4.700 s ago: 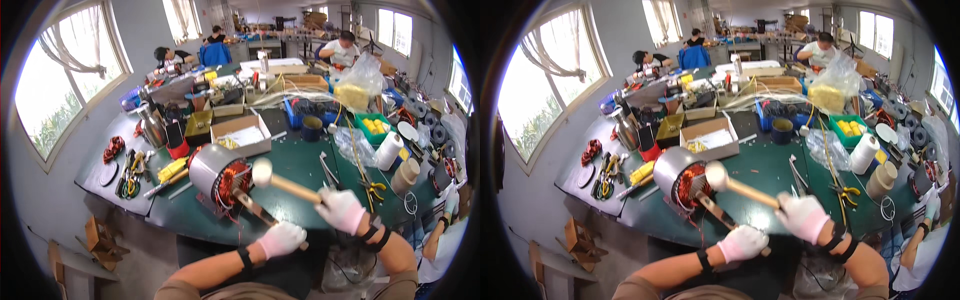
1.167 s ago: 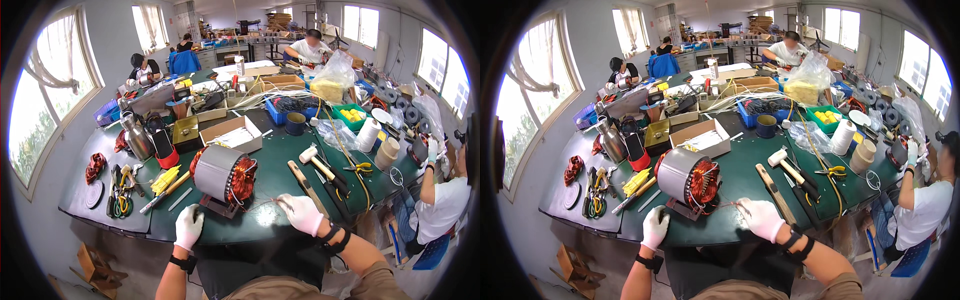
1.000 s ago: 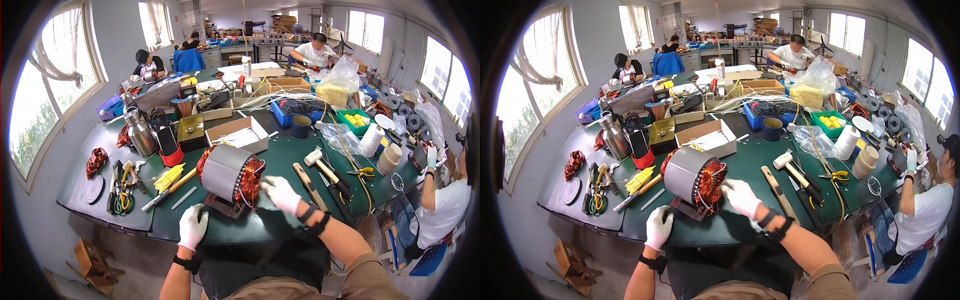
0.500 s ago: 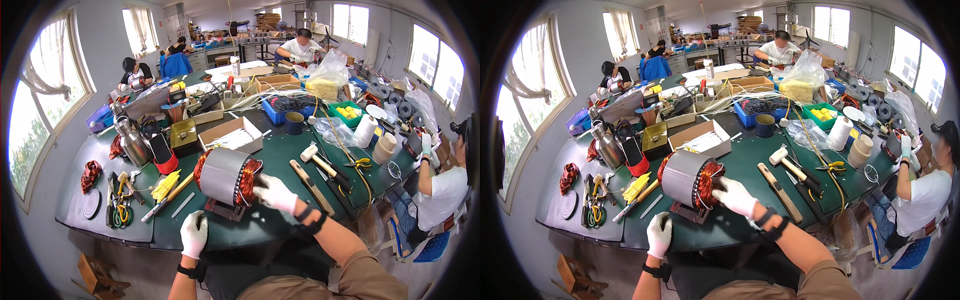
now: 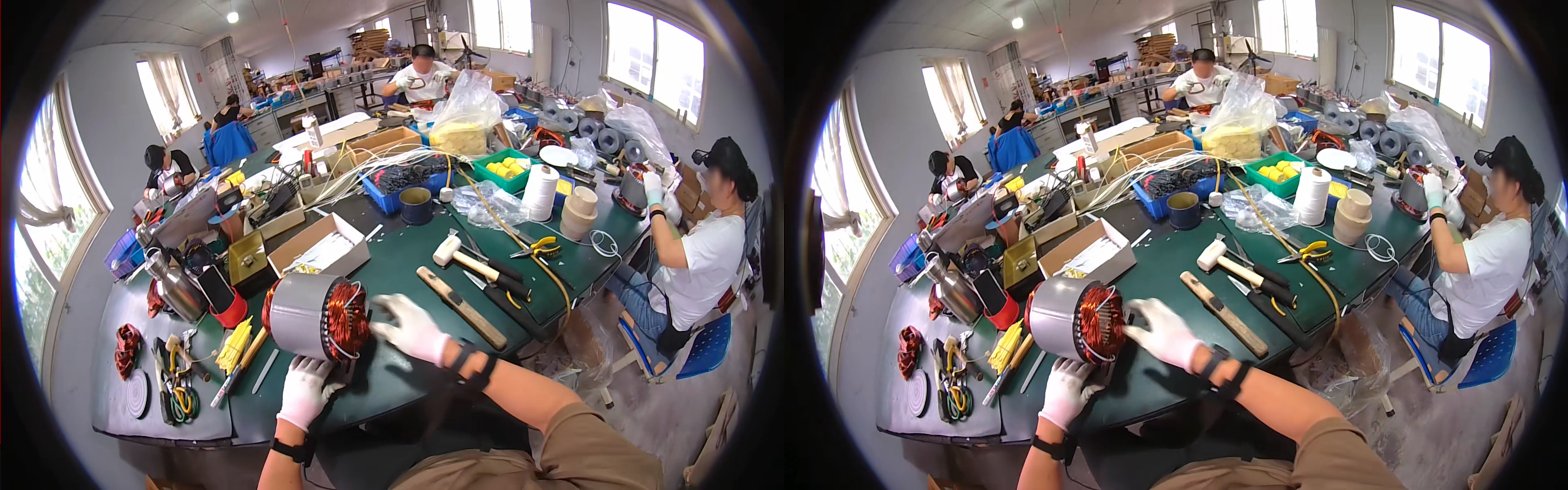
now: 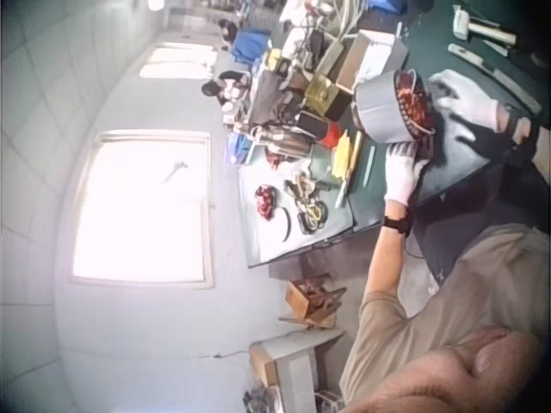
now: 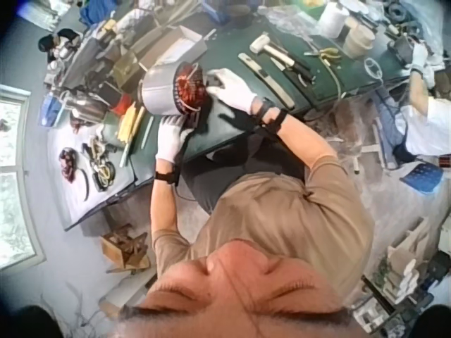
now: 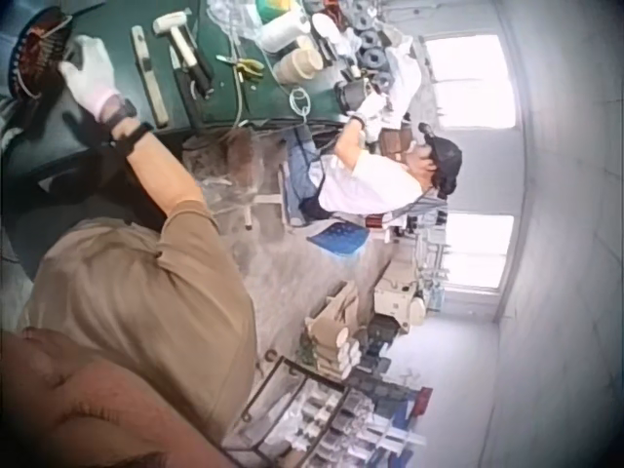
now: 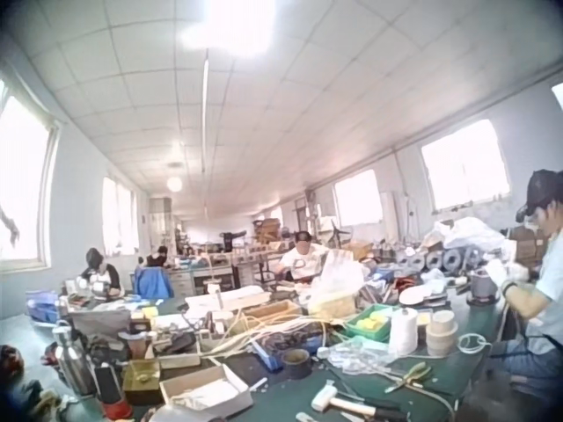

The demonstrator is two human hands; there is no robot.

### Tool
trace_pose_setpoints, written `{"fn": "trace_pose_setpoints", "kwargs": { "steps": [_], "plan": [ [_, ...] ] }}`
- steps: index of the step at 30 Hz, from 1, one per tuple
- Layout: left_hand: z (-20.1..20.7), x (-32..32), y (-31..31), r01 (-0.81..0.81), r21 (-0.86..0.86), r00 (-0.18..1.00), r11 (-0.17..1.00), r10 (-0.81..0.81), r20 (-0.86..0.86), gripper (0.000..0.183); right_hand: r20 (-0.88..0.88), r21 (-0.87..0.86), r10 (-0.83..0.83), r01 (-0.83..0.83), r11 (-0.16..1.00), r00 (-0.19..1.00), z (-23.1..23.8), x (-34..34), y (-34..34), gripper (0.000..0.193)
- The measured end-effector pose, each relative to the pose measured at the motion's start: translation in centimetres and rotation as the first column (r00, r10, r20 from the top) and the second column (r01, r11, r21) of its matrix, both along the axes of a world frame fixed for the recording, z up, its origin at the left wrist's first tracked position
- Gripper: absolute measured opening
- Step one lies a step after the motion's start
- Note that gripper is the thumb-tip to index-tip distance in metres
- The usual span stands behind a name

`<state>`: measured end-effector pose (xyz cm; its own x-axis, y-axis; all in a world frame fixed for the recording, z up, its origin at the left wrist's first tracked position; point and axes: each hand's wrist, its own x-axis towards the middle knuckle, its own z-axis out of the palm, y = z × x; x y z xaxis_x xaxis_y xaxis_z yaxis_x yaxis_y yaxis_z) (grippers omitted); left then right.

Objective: Manually assemble and secure copper windings within a motor stator using tools and hardware.

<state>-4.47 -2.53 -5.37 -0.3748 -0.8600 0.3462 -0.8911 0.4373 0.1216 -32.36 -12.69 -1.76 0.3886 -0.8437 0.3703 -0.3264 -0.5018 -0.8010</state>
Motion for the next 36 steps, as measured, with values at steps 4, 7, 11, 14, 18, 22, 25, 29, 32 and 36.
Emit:
{"fn": "trace_pose_setpoints", "kwargs": {
  "steps": [4, 7, 11, 14, 18, 22, 25, 29, 32, 36],
  "plan": [
    [0.4, -0.6, 0.6, -0.040, 0.008, 0.999, 0.999, 0.040, 0.001, 0.055, -0.573, -0.319, -0.236, 0.052, 0.946, 0.785, -4.4, -8.1, 0.4, 0.038],
    [0.9, -3.5, 0.2, -0.097, -0.050, 0.995, 0.994, 0.097, -0.006, 0.046, -0.668, -0.496, -0.365, -0.022, 0.868, 0.648, -5.6, -12.5, -1.4, 0.028],
    [0.1, -7.8, -0.9, -0.254, -0.040, 0.967, 0.966, 0.255, 0.021, 0.044, -0.725, -0.541, -0.467, 0.001, 0.841, 0.506, -5.0, -14.9, -5.0, 0.023],
    [-0.7, -9.2, -1.3, -0.318, -0.062, 0.948, 0.946, 0.317, -0.013, 0.044, -0.590, -0.683, -0.609, 0.076, 0.727, 0.530, -4.9, -13.2, -5.1, 0.020],
    [0.1, -7.4, 1.5, -0.192, -0.172, 0.944, 0.966, 0.134, -0.302, 0.039, -0.542, -0.492, -0.323, 0.018, 0.870, 0.776, -4.2, -11.4, -0.5, 0.015],
    [0.7, -1.2, 4.7, -0.244, -0.070, 0.930, 0.967, 0.213, -0.301, 0.026, -0.499, -0.470, -0.347, 0.088, 0.878, 0.794, -6.2, -12.8, 2.0, 0.019],
    [-1.0, 4.0, 6.1, -0.432, -0.066, 0.866, 0.899, 0.394, -0.307, 0.016, -0.487, -0.416, -0.349, 0.138, 0.899, 0.800, -6.0, -12.6, 2.3, 0.019],
    [-2.0, 4.5, 5.7, -0.442, 0.004, 0.877, 0.897, 0.433, -0.206, 0.016, -0.519, -0.421, -0.322, 0.092, 0.902, 0.792, -5.5, -12.0, 1.8, 0.019],
    [-1.7, 4.5, 5.2, -0.430, 0.055, 0.881, 0.901, 0.432, -0.192, 0.020, -0.592, -0.325, -0.250, 0.056, 0.944, 0.766, -5.2, -12.0, 1.0, 0.018],
    [-0.7, 4.9, 4.7, -0.435, 0.234, 0.869, 0.869, 0.474, -0.145, 0.023, -0.650, -0.215, -0.157, 0.018, 0.977, 0.743, -5.1, -11.9, -0.3, 0.018]
  ]
}}
